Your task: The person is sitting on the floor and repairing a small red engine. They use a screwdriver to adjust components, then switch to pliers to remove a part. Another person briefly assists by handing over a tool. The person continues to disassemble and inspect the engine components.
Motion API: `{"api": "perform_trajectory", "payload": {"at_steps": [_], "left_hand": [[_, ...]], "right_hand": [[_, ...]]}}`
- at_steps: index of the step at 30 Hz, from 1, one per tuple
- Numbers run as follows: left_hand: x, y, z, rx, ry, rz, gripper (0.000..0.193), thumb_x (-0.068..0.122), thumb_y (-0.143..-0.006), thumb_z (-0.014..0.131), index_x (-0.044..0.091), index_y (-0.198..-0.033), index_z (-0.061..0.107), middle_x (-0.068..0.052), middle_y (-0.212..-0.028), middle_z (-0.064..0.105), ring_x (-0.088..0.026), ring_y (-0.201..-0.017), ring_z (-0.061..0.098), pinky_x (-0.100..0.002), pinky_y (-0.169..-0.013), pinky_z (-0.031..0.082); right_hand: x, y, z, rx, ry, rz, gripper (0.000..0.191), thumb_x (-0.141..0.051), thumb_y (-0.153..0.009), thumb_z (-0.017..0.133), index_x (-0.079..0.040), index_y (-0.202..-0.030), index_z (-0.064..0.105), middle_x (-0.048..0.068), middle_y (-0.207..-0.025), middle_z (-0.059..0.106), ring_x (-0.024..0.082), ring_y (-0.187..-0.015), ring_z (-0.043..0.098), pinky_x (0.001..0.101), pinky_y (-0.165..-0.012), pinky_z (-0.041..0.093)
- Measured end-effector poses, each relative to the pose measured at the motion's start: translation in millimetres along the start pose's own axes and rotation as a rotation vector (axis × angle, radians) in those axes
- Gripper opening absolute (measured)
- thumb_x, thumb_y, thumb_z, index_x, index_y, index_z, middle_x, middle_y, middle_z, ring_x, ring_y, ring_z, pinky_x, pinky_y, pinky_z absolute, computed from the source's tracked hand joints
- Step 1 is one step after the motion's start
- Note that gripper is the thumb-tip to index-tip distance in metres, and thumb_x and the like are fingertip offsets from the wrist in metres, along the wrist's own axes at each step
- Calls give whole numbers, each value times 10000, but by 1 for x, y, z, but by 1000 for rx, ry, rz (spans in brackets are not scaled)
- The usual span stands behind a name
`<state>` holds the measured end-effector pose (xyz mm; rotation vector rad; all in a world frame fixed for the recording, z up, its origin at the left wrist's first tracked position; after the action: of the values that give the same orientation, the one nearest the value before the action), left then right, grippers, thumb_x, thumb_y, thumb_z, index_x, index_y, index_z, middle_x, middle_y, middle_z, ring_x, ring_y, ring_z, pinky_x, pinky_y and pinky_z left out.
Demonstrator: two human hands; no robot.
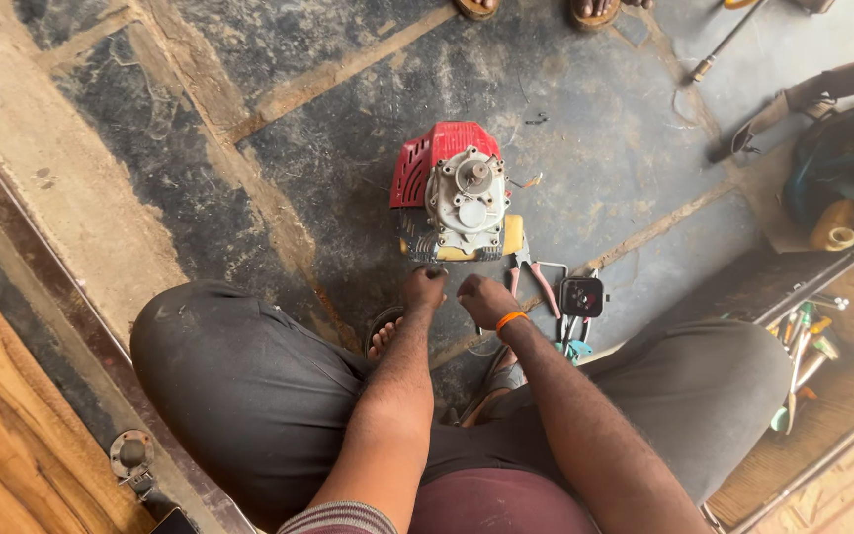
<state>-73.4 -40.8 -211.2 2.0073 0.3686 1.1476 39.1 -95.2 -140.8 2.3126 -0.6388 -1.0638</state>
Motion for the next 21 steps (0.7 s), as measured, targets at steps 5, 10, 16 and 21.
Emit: {"api": "perform_trajectory", "payload": {"at_steps": [5,10,16,21], "left_hand": [[16,7,1,187,-563,268,279,178,-882,728,53,-1126,678,-178,-1066,728,-376,-1014,713,-487,-847,575],[5,-10,1,161,-581,214,226,234,-1013,609,68,-1093,739,-190,-1162,723,-363,-1063,707,-477,-916,567],[-7,4,26,-372,-470,-43,483,472,-1002,583,11,-1035,723,-195,-956,760,-321,-933,763,-422,-832,599],[0,40,42,-669,579,-323,141,209,-943,528,93,-870,560,-80,-769,587,-251,-680,650,-447,-631,606]], "right_hand": [[-9,4,3,-32,-35,-60,240,-214,-894,674,-81,-1088,723,124,-1040,765,286,-963,736,417,-858,577],[5,4,5,-68,-23,36,244,-226,-919,645,-79,-1104,707,127,-1023,771,306,-935,756,418,-864,583],[-3,0,-9,7,105,50,274,-277,-916,659,-95,-1105,739,174,-1027,764,340,-986,728,441,-891,561],[-21,13,-3,-91,210,-3,305,-313,-939,605,-118,-1135,734,167,-1042,775,334,-993,759,444,-908,579]]}}
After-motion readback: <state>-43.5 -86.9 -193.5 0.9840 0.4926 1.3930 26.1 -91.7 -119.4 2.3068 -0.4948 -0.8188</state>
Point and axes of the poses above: each hand's wrist, its own y-axis away from the middle knuckle, its own z-axis out of the palm, x = y × z, the point moved 8 cm from there along -y, towards the middle knuckle
